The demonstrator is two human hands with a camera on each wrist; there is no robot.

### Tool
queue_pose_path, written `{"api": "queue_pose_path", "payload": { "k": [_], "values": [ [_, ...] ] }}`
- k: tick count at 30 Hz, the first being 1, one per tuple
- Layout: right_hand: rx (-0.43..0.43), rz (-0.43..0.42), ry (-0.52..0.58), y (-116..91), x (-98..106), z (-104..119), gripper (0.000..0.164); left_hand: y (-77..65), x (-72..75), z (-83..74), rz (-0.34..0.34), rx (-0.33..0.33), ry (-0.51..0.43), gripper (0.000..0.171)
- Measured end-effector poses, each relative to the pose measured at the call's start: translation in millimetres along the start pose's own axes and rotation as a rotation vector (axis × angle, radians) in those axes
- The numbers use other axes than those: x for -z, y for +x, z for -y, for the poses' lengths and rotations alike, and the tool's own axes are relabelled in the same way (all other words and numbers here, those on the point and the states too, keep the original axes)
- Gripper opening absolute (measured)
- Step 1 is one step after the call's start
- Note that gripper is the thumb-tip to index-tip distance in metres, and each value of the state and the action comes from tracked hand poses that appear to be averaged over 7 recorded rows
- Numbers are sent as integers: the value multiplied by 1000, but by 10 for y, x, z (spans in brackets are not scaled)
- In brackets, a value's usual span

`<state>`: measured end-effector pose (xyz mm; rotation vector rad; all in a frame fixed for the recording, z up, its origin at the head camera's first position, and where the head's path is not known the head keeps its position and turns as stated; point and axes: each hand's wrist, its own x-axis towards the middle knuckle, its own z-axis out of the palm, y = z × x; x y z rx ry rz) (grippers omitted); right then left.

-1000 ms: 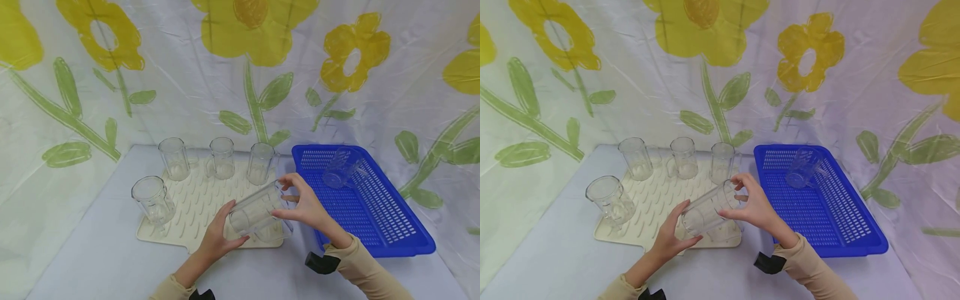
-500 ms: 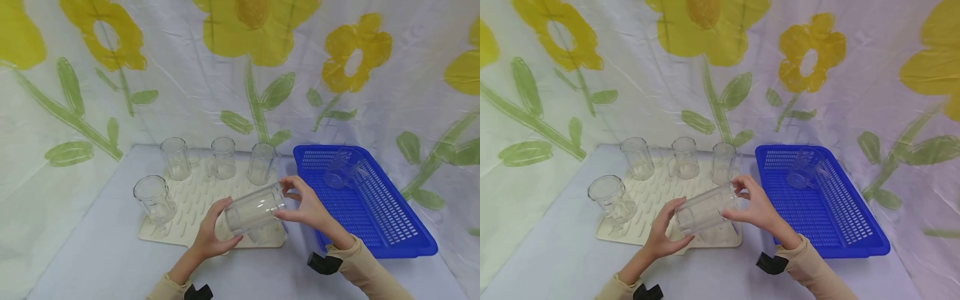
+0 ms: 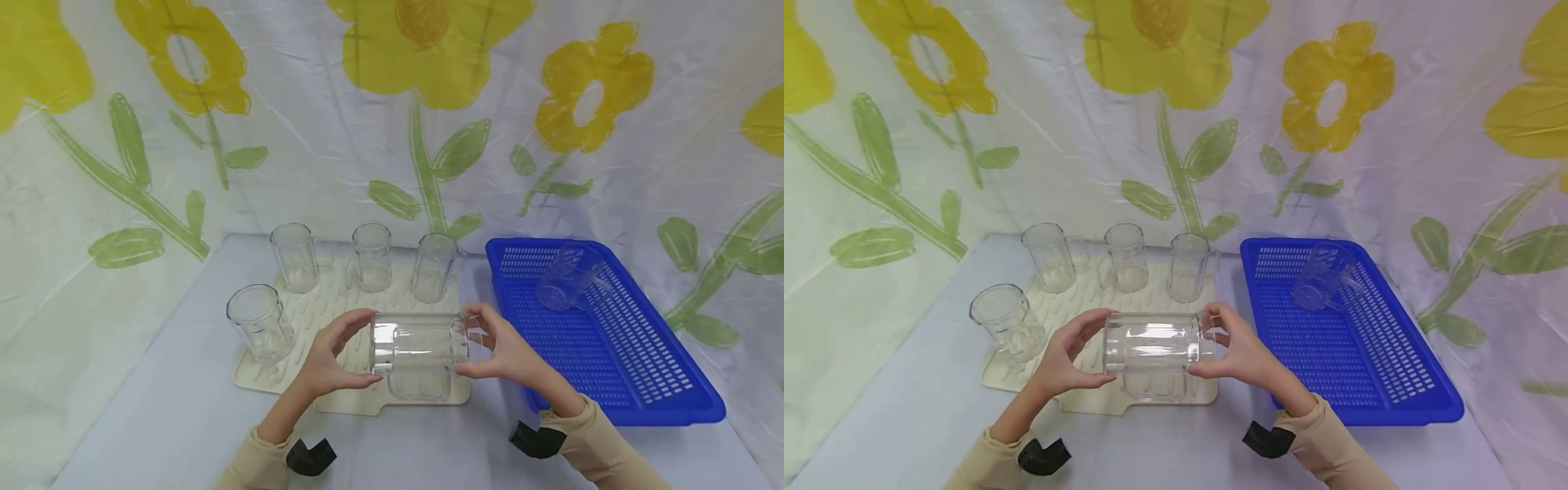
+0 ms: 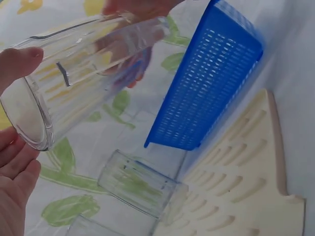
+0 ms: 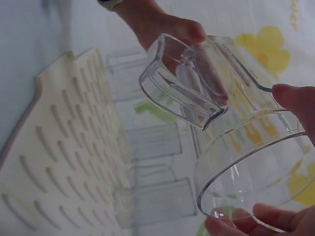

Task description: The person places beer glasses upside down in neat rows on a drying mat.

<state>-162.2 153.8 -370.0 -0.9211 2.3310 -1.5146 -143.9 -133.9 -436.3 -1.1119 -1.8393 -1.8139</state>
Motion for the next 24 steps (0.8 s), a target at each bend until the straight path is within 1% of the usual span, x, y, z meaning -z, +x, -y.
{"api": "queue_pose_path", "payload": {
  "k": [3,5,7,8,11,14,15,19,21,24],
  "values": [
    [-19,22,5,-13,-23,-46,65,38,7,-2,20,-8,-36,76],
    [-14,37,10,-32,-34,-73,66,87,-10,-25,27,-12,-97,77],
    [11,54,13,-51,-47,-102,66,149,-36,-45,33,-18,-179,78],
    [30,61,16,-59,-54,-119,66,186,-49,-59,33,-10,-215,79],
    [106,75,21,-77,-85,-165,63,297,-80,-107,44,38,-279,83],
    [148,54,9,-91,-130,-193,61,394,-96,-156,57,98,-265,85],
    [157,38,-7,-95,-145,-193,61,419,-97,-170,65,109,-259,83],
    [142,-22,-44,-138,-228,-201,64,482,-113,-216,106,151,-229,72],
    [137,-44,-34,-157,-276,-214,64,498,-127,-228,128,167,-208,70],
    [125,-76,-17,-165,-357,-234,64,511,-150,-233,139,195,-173,71]
  ]
}}
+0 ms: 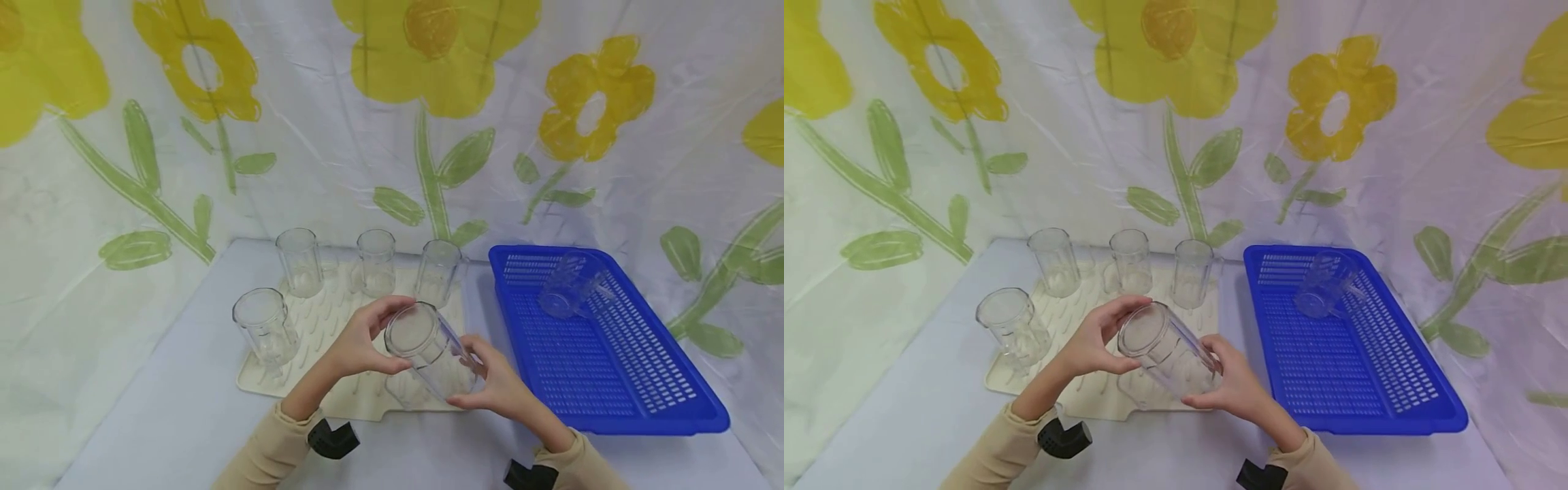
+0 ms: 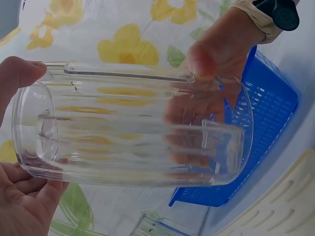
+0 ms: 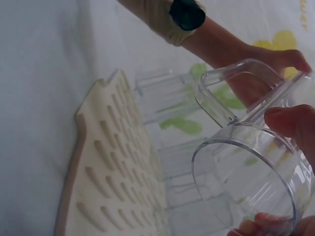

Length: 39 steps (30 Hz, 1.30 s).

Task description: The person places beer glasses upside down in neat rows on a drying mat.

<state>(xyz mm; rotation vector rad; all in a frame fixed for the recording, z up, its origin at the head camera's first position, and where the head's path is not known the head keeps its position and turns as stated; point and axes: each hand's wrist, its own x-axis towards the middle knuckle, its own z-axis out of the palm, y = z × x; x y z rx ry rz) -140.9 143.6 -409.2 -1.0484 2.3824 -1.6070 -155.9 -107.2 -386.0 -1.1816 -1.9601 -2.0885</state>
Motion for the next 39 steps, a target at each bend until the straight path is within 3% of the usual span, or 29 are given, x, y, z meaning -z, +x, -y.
{"api": "queue_pose_path", "payload": {
  "k": [7,11,14,18,27,31,39],
  "values": [
    [-11,-76,1,26,-210,81,76,79,-78,-14,25,46,112,71],
    [-1,-89,2,73,-306,147,84,135,-126,-56,53,22,196,72],
    [15,-101,-39,98,-356,142,81,159,-158,-75,65,4,253,72],
    [4,-113,-49,92,-385,112,80,150,-168,-68,65,24,313,72],
    [1,-88,43,98,-436,7,84,89,-127,-34,42,56,375,71],
    [-58,-87,56,73,-490,-128,85,36,-106,-22,18,60,404,72],
    [-209,5,-110,12,-447,-225,91,-29,-9,23,-95,75,501,73]
  ]
}}
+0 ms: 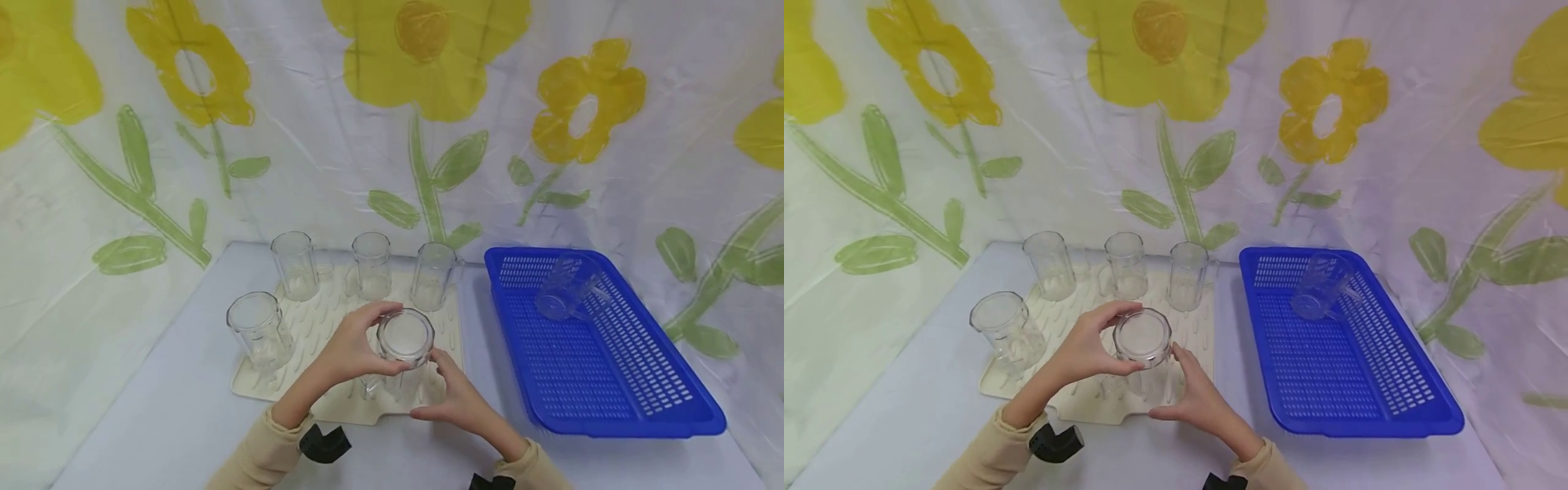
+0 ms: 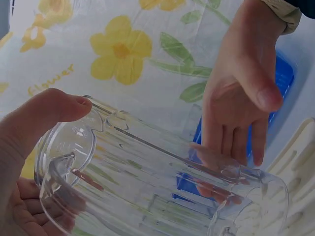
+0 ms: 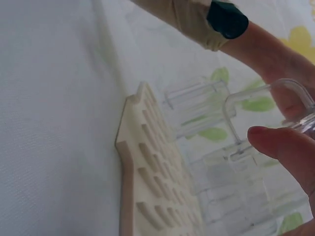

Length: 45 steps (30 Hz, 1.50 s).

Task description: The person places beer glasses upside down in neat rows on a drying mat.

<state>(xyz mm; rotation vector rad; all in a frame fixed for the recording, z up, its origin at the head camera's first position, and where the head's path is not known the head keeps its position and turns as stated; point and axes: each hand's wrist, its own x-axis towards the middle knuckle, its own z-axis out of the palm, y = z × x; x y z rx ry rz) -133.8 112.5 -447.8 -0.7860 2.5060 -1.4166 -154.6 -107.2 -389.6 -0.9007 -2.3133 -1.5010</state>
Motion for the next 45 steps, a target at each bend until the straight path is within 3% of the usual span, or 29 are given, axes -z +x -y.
{"api": "queue_pose_path", "payload": {
  "k": [3,8,16,22,31,37,45],
  "values": [
    [-35,21,-27,-32,36,-13,92,-9,63,58,-48,16,48,72],
    [-37,20,-65,-80,63,-75,91,-61,174,148,-101,97,79,72],
    [-9,53,-43,-123,104,-72,87,-209,261,320,-136,201,96,73],
    [-40,73,-16,-144,101,-43,84,-317,267,429,-151,262,135,73],
    [4,116,-33,-127,63,-22,84,-428,194,480,-198,267,131,73],
    [-22,134,-18,-145,44,-35,83,-413,166,483,-176,282,132,72],
    [-32,142,-18,-156,49,-51,83,-404,139,519,-204,277,51,72]
  ]
}}
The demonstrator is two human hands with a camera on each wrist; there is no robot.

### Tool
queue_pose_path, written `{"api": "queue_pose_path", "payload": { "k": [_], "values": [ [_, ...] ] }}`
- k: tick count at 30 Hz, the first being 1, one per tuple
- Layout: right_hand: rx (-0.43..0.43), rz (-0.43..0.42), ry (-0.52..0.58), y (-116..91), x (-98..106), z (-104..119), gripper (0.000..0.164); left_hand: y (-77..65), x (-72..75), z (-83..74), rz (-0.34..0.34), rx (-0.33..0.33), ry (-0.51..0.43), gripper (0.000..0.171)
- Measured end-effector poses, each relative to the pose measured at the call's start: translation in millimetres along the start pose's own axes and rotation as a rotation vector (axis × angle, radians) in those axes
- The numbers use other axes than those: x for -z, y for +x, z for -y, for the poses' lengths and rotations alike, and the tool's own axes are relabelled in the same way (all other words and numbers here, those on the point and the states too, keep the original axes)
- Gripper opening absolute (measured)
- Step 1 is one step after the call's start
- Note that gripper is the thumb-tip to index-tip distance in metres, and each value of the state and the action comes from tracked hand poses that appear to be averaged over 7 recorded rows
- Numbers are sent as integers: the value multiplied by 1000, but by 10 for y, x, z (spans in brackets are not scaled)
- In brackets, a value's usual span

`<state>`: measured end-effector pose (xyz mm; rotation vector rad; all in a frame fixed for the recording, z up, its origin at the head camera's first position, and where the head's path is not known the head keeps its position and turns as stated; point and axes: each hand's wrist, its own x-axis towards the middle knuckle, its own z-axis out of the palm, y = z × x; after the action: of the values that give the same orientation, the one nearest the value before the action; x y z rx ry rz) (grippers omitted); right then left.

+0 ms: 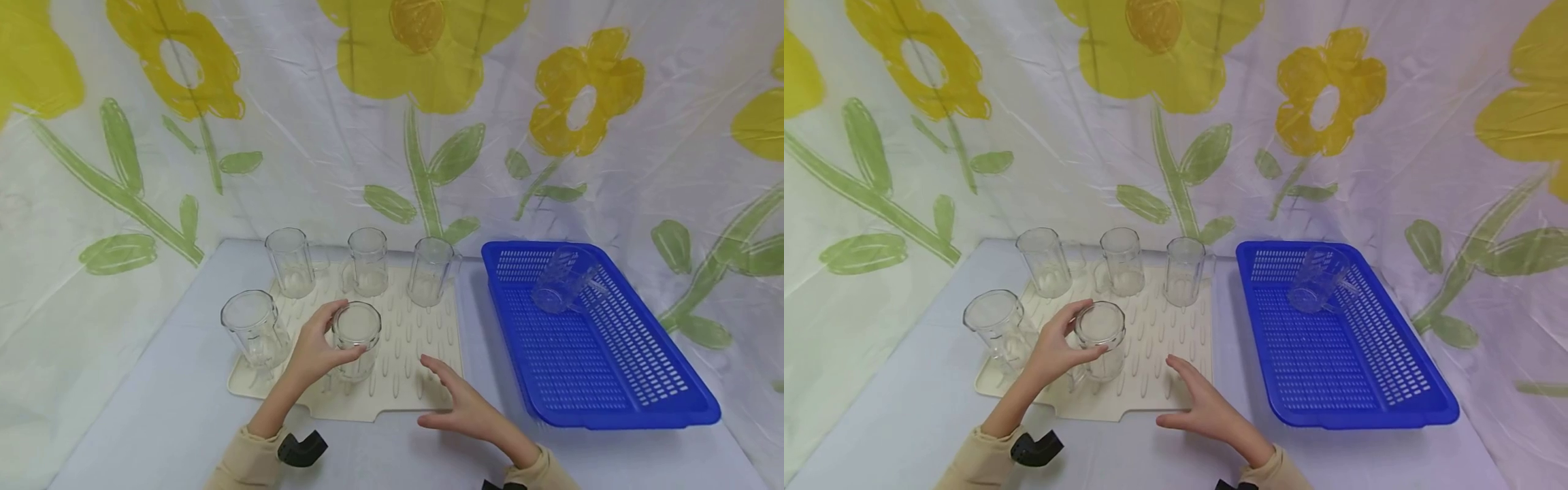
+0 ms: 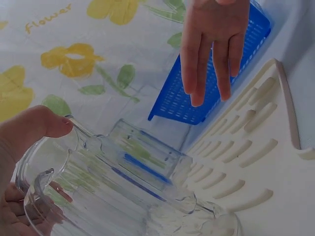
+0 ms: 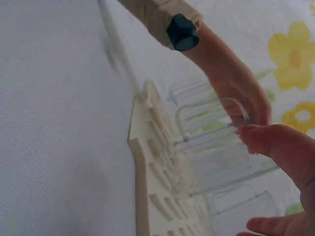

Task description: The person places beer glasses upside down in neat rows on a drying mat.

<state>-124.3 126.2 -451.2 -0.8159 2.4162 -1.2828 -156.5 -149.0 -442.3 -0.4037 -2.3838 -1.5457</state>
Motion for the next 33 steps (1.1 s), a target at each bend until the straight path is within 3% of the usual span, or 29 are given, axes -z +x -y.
{"api": "queue_pose_path", "payload": {
  "k": [7,13,21,33],
  "values": [
    [-11,16,-4,-13,-2,-25,82,-46,36,-46,-39,48,-76,71],
    [-17,19,-16,-18,14,-7,82,-56,78,-220,-69,22,-111,67],
    [-16,21,-13,-32,8,-51,82,-17,18,-26,-59,25,-76,72],
    [-10,26,-12,-41,21,-48,82,-39,20,-23,-62,48,-105,72]
  ]
}}
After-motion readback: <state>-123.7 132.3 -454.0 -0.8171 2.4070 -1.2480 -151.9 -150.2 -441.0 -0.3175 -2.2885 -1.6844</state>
